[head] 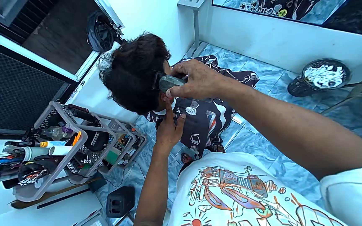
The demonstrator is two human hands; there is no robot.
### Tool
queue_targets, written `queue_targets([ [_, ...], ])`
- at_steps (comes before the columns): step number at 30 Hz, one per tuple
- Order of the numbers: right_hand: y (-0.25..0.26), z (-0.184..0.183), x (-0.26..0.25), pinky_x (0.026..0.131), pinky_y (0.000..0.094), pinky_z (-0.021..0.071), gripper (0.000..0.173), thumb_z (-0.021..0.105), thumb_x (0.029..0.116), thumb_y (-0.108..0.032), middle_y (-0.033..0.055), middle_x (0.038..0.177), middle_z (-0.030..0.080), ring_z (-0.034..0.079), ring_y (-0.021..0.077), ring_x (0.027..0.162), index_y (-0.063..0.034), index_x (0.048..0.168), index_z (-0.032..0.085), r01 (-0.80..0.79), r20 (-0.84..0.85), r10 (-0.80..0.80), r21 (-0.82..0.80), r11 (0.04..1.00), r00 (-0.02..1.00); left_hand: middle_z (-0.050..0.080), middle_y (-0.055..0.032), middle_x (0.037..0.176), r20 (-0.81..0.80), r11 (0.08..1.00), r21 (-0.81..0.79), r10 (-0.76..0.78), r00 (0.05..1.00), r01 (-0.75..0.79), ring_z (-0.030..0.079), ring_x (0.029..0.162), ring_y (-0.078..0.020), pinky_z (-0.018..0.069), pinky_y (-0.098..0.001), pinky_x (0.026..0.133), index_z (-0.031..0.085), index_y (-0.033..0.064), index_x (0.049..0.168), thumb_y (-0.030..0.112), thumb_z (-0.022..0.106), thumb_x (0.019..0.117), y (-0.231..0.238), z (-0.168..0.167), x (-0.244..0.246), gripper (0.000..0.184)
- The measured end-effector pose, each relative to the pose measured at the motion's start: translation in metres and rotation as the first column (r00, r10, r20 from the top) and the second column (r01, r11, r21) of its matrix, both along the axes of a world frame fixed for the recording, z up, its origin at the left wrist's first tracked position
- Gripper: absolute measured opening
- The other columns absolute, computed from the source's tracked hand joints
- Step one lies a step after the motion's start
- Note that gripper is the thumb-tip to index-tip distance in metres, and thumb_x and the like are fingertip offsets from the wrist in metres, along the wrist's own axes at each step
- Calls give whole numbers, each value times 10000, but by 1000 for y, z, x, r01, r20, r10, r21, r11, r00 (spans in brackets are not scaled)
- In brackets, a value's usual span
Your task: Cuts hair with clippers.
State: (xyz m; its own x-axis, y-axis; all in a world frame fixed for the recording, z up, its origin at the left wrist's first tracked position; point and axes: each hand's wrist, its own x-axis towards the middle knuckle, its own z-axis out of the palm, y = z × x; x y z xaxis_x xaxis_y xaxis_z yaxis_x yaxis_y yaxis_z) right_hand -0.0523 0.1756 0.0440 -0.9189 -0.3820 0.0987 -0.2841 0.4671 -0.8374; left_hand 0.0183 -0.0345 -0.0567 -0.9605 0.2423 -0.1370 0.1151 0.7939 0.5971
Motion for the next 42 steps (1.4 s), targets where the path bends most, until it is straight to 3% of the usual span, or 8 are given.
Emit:
queue_targets([
  [5,7,-3,1,751,492,564,410,778,847,-448,51,929,696,677,206,848,-118,1083,712,76,66,-94,237,969,993,710,-123,1157,-17,1000,-1,-14,1000,14,722,809,-242,616,-502,712,-120,360,1651,549,483,1052,-1,1,-1,871],
  [10,-2,14,3,667,327,607,316,781,906,-358,37,881,707,682,115,725,-85,1052,715,8,158,8,-101,995,987,709,-104,1123,-20,1000,7,-21,1000,21,676,683,-213,603,-468,641,-88,322,1662,542,470,1058,-1,-1,-1,851],
  [15,6,5,4,637,415,550,340,778,893,-405,58,812,661,641,179,692,-85,980,704,38,206,-69,154,987,976,700,-111,1149,-17,1000,0,-22,1000,22,701,745,-225,612,-476,674,-99,346,1657,547,485,1052,-1,-1,0,864],
  [19,-4,19,5,602,312,611,288,767,931,-326,60,819,706,687,140,660,-56,1005,697,14,256,26,-157,988,966,693,-107,1177,-24,1000,0,-21,999,21,694,736,-223,610,-468,662,-68,322,1665,551,479,1052,-2,-1,1,852],
  [24,6,5,7,571,364,569,310,783,894,-377,56,764,659,638,153,611,-81,935,697,51,252,-71,86,995,965,699,-105,1175,-11,1000,-8,-26,1000,26,699,738,-217,614,-468,674,-85,328,1661,544,483,1053,-2,0,2,859],
  [29,-6,22,8,560,311,598,287,761,935,-332,63,811,698,680,143,639,-63,1004,689,45,300,6,-160,986,954,689,-108,1190,-10,1000,7,-26,1000,26,691,711,-213,610,-463,649,-91,337,1659,559,482,1050,-2,-1,3,865],
  [35,4,5,10,551,360,558,312,777,904,-374,58,729,647,623,152,579,-76,899,685,62,254,-72,49,997,964,699,-121,1169,-17,1000,12,-25,1000,25,723,846,-245,616,-507,732,-89,338,1659,546,489,1051,-1,-1,3,864],
  [42,2,11,8,549,373,549,288,771,900,-365,55,749,640,623,160,594,-92,910,680,46,228,-74,125,991,971,692,-114,1142,-19,999,23,-26,999,27,695,752,-223,612,-475,678,-78,318,1664,543,495,1050,-1,-2,3,869],
])
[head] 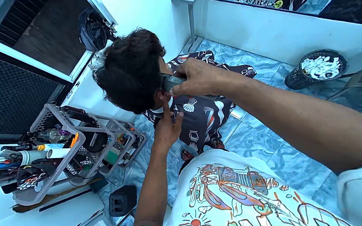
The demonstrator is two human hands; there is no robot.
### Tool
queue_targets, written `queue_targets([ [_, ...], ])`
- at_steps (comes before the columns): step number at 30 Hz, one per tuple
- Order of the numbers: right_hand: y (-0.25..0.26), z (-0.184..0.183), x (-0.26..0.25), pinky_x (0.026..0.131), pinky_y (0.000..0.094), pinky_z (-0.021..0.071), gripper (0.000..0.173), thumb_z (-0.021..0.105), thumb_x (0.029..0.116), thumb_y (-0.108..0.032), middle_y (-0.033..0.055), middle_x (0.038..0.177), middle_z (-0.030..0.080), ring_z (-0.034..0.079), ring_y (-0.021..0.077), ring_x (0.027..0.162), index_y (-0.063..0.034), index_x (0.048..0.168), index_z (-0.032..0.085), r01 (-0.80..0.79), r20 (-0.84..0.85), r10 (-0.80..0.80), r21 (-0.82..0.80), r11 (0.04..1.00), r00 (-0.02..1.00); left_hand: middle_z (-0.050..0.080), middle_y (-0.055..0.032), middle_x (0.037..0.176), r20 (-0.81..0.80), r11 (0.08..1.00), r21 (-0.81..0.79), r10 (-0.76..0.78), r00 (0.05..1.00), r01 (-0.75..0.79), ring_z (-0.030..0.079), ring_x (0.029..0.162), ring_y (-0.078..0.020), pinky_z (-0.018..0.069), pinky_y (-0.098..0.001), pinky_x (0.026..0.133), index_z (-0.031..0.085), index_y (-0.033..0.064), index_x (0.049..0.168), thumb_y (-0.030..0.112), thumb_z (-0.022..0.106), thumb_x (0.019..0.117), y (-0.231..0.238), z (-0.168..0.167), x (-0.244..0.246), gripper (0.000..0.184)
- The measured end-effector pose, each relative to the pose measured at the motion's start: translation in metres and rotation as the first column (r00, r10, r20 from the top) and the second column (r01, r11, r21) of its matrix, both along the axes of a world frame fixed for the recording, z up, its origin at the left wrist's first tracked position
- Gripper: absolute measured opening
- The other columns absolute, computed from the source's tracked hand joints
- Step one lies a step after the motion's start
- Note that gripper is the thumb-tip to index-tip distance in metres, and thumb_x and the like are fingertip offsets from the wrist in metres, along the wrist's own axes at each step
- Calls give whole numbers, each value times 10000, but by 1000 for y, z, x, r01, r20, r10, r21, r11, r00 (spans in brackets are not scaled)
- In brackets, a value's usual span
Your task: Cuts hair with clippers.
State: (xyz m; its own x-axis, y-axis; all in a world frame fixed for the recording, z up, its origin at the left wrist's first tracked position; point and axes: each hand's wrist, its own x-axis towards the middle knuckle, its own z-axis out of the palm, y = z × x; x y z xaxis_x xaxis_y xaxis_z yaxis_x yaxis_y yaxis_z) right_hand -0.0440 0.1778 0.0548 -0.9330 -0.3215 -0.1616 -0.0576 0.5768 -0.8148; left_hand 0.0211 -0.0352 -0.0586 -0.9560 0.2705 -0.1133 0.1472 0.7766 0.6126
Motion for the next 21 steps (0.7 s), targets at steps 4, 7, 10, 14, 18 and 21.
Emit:
queue_targets([
  [4,-1,6,-1,546,330,564,292,766,924,-350,56,757,662,635,141,597,-67,940,693,16,71,-4,-178,984,997,692,-91,1117,-8,1000,4,-9,1000,9,680,723,-201,610,-458,658,-92,322,1660,542,491,1052,2,-3,-1,871],
  [7,-3,8,-9,602,329,593,261,782,916,-304,49,796,694,668,130,651,-64,978,700,-38,43,49,-223,974,998,702,-79,1142,1,1000,14,-6,1000,6,666,703,-189,598,-431,644,-86,322,1662,533,489,1056,0,-2,1,862],
  [10,13,-17,-20,671,475,539,285,797,877,-316,84,811,653,633,215,728,-61,955,697,-18,-5,18,-13,1000,1000,715,-83,1135,0,1000,12,-27,1000,27,686,734,-187,612,-436,684,-69,311,1665,488,502,1063,1,0,-2,849],
  [14,20,-32,-26,641,509,533,304,773,847,-366,75,803,648,642,238,731,-87,935,688,33,-30,-30,95,995,999,706,-92,1115,11,1000,4,-26,1000,26,689,761,-188,611,-432,698,-83,285,1665,472,508,1066,3,1,-1,862],
  [18,16,-29,-27,609,426,527,308,785,855,-381,54,758,638,615,177,661,-87,881,697,14,-34,-17,-87,996,999,716,-71,1087,0,1000,13,-18,1000,18,697,774,-182,615,-435,710,-102,328,1658,480,514,1060,1,0,-2,872],
  [21,15,-29,-24,610,476,513,294,779,834,-365,60,760,624,615,213,684,-94,886,677,26,-40,-24,40,999,999,715,-75,1128,16,1000,-4,-10,1000,10,710,839,-198,614,-456,751,-110,346,1654,498,509,1059,3,2,-1,872],
])
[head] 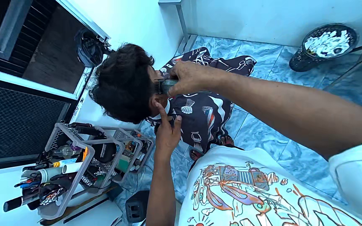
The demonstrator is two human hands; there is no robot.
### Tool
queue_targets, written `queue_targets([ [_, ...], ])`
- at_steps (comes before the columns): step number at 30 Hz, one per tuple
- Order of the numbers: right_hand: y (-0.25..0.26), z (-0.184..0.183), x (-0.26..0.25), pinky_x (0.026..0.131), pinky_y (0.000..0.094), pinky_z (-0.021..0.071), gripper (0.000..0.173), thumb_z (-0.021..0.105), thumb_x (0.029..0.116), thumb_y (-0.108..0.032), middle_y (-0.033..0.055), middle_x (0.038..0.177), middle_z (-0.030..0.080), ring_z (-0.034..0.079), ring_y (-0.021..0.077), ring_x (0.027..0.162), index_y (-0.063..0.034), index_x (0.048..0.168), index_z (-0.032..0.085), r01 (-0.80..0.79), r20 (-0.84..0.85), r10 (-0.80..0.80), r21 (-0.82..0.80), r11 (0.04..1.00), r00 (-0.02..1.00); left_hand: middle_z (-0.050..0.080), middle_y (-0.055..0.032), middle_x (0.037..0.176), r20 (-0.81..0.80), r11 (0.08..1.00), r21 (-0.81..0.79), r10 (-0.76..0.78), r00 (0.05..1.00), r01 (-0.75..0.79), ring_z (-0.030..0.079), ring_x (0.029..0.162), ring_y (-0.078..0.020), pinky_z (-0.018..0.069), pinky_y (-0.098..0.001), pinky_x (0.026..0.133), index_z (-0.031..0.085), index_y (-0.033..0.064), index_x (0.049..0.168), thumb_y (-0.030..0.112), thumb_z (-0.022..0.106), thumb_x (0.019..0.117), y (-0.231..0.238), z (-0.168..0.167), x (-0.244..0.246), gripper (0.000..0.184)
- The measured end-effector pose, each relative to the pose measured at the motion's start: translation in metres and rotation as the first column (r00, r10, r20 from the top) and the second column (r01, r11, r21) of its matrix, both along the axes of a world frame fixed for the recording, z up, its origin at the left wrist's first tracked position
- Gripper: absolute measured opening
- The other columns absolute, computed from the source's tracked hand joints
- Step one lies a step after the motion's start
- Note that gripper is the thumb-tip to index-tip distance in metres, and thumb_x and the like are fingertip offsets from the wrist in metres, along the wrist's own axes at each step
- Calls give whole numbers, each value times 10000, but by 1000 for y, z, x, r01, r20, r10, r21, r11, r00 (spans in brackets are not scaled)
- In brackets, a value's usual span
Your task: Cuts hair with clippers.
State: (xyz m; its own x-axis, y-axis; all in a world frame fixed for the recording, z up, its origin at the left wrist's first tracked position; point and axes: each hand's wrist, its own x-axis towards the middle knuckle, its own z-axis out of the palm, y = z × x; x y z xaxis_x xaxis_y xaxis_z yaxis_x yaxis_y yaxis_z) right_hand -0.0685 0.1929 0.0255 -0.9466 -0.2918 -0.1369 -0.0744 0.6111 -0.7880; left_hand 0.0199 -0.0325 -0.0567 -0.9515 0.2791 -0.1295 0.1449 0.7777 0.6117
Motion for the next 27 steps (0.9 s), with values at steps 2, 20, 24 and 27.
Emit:
queue_targets([
  [2,0,1,-1,600,468,513,292,776,834,-370,56,748,623,615,208,673,-99,867,673,10,7,-10,4,1000,1000,712,-80,1151,10,1000,0,8,1000,-8,715,874,-205,615,-462,772,-112,355,1652,500,514,1057,2,0,0,876],
  [20,-1,8,-6,569,436,494,304,782,839,-356,63,705,602,586,195,619,-82,804,657,13,54,-10,-53,998,998,712,-75,1164,-3,1000,6,4,1000,-4,721,886,-192,620,-448,776,-133,360,1647,521,513,1052,3,-1,1,892],
  [24,-3,13,-4,595,375,548,269,770,885,-325,60,741,655,631,157,631,-69,860,691,-29,75,44,-196,980,996,721,-52,1111,-10,1000,10,2,1000,-2,706,810,-171,617,-420,725,-114,332,1656,516,511,1055,2,0,2,886],
  [27,-3,8,-6,573,460,481,310,790,834,-346,69,697,588,573,208,622,-77,790,641,-1,79,4,-35,999,997,717,-60,1136,-13,1000,7,-2,1000,2,708,822,-179,618,-435,736,-135,355,1648,518,507,1055,2,0,2,889],
])
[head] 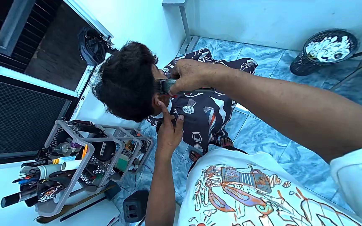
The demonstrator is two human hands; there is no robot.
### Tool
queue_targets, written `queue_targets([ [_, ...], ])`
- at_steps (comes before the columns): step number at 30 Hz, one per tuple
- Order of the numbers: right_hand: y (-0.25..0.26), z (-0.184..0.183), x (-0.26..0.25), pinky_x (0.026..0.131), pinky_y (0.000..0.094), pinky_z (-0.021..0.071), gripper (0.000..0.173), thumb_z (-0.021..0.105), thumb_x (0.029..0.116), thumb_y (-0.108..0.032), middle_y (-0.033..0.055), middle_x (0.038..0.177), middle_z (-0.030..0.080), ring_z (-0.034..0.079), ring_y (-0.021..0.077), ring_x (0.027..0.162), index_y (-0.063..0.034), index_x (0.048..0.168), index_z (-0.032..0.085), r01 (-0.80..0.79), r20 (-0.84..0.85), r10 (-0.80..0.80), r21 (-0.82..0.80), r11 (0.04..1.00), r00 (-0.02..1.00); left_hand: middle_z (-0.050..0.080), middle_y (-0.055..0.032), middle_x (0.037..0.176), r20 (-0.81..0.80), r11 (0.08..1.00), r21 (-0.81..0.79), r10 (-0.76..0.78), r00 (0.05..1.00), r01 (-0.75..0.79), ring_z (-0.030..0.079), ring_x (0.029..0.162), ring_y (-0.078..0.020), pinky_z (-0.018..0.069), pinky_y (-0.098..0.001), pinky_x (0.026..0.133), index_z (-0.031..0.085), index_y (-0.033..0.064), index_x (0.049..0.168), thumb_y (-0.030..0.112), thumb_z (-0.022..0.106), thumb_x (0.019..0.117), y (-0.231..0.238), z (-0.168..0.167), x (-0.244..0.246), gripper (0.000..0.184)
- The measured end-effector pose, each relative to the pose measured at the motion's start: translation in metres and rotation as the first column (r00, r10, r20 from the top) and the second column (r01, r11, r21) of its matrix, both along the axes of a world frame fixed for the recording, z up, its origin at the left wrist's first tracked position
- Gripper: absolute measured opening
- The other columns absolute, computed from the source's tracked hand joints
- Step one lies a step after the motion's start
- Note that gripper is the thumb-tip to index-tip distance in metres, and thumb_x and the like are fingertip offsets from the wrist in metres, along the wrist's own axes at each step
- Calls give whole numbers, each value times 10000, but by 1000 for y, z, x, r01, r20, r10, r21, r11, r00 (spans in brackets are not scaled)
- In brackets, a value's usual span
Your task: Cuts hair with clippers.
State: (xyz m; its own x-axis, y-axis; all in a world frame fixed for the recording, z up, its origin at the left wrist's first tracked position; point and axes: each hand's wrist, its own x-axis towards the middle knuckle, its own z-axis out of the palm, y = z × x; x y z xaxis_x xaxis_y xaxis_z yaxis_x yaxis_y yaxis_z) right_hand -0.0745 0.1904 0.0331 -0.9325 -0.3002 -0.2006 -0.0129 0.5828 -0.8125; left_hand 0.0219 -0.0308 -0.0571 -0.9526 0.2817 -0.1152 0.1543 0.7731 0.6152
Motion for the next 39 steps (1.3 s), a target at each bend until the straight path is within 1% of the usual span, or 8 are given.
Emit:
queue_targets([
  [4,1,6,2,566,356,576,287,771,897,-326,74,732,670,652,161,604,-51,875,694,-10,31,17,-200,980,999,706,-70,1106,-1,1000,9,3,1000,-3,683,762,-184,607,-423,692,-127,315,1655,500,518,1054,0,0,0,901],
  [8,0,3,2,578,455,515,308,780,842,-357,74,712,614,600,206,619,-73,822,661,1,12,-2,17,1000,1000,705,-65,1106,-5,1000,7,-1,1000,1,670,715,-181,604,-416,654,-159,366,1640,514,514,1054,0,1,0,905],
  [12,-1,7,3,574,353,550,294,768,899,-331,71,726,654,634,160,610,-58,845,676,-20,37,27,-188,982,999,704,-70,1141,5,1000,0,5,1000,-5,696,788,-187,612,-431,710,-141,322,1651,529,512,1049,1,0,-1,911],
  [24,-4,2,11,589,463,520,277,790,824,-350,59,730,632,616,202,642,-96,844,679,15,-45,-14,12,1000,999,699,-96,1207,15,1000,-5,15,1000,-15,727,909,-218,620,-487,786,-152,379,1640,543,502,1046,0,-2,-1,899],
  [28,-7,14,16,623,338,592,241,780,906,-269,73,803,702,678,156,674,-45,961,713,9,25,-2,-307,952,1000,699,-96,1179,15,1000,4,12,1000,-12,716,865,-223,616,-478,756,-115,344,1654,527,500,1052,1,-2,-1,879],
  [33,-6,12,15,592,432,518,288,789,857,-329,78,728,629,605,198,633,-65,828,677,16,31,-14,-75,997,999,708,-83,1172,8,1000,6,7,1000,-7,708,753,-201,626,-456,682,-137,352,1647,535,500,1051,0,-2,-1,891],
  [37,-10,24,18,585,340,593,255,740,937,-275,103,789,706,684,178,645,-24,937,694,49,128,-2,-367,929,992,696,-91,1203,26,1000,6,10,1000,-10,694,726,-208,616,-456,664,-124,359,1649,541,494,1051,1,-3,-2,879],
  [39,-9,23,19,577,352,584,246,758,921,-270,90,767,679,663,174,626,-34,922,690,27,112,5,-276,961,994,698,-96,1199,27,1000,16,9,1000,-9,713,793,-210,623,-463,704,-126,361,1649,553,492,1048,1,-3,-2,883],
])
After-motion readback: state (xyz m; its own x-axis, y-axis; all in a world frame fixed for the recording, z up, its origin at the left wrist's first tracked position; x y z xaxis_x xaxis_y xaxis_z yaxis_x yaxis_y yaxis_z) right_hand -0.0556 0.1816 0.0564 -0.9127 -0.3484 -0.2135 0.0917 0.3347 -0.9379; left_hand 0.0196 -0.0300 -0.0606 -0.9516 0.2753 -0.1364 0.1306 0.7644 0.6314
